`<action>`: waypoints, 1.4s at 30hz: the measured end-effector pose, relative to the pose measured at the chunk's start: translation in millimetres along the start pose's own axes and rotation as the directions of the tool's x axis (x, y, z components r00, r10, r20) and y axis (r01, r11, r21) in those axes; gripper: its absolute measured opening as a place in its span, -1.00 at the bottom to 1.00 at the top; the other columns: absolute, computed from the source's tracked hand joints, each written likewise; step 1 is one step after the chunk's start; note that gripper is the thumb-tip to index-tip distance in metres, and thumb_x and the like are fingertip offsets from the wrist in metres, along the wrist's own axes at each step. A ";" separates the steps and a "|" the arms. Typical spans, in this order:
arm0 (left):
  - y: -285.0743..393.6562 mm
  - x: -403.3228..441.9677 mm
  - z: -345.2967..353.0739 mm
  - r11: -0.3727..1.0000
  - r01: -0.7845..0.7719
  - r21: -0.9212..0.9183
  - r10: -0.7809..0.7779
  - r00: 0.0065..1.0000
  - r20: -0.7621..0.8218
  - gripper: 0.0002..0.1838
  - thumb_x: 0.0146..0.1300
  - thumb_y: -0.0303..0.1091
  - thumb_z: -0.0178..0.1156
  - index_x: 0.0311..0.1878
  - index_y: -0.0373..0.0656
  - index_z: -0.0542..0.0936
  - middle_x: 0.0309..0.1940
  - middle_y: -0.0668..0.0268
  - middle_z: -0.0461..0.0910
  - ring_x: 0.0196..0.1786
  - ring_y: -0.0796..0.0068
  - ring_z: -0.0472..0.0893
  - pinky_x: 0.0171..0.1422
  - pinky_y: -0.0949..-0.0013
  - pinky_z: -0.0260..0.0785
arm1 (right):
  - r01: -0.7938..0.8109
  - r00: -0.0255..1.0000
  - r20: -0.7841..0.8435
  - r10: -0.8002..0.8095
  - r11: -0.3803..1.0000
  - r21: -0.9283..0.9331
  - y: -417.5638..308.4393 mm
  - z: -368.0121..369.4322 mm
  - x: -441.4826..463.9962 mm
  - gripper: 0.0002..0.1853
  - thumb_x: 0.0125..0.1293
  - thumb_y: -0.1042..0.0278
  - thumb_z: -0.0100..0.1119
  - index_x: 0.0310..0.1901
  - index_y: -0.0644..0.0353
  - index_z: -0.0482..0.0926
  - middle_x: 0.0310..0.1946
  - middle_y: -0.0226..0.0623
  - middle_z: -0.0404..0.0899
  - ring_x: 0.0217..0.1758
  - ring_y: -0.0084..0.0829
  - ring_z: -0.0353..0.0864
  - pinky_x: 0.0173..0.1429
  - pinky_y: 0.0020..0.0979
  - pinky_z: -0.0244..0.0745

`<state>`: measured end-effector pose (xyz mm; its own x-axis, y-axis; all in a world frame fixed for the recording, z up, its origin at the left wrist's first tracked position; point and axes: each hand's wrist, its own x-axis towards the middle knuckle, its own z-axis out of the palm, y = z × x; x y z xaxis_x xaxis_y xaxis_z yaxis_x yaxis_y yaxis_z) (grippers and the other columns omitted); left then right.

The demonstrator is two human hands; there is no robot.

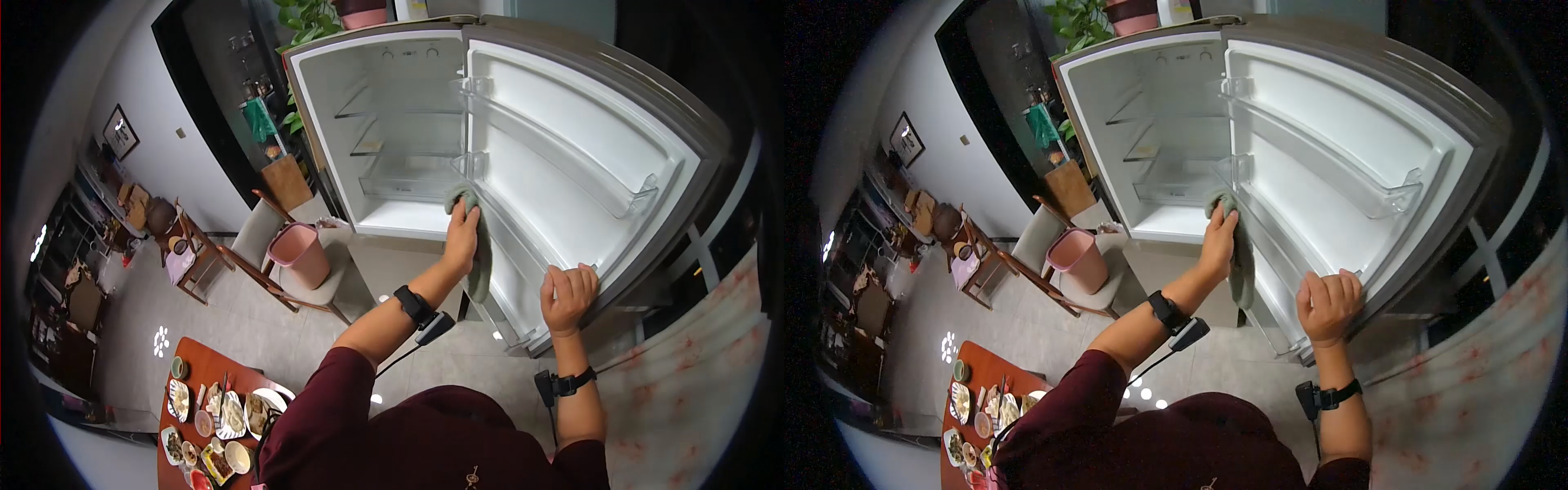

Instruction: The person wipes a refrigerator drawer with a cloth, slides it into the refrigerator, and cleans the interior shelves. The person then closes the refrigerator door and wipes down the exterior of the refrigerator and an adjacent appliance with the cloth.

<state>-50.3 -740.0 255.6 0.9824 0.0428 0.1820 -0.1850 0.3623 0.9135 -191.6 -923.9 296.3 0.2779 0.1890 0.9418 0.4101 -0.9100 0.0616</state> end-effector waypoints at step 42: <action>-221.4 34.0 -113.5 0.848 0.529 -0.027 -0.526 0.836 -0.158 -0.42 0.38 -0.31 -0.07 0.42 -0.13 0.05 0.35 0.11 0.18 0.31 0.13 0.29 0.29 -0.01 0.19 | 0.008 0.999 -0.053 -0.012 0.998 -0.069 15.9 18.7 -13.4 -0.92 0.16 0.29 0.15 -0.41 0.03 0.59 -0.57 -0.49 0.37 -0.45 -0.42 0.37 0.03 -0.28 0.35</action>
<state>27.1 -713.1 18.2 0.9225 -0.0081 -0.3860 0.3635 0.3554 0.8611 -172.5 -934.0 278.4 0.2265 0.1799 0.9573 0.3516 -0.9316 0.0918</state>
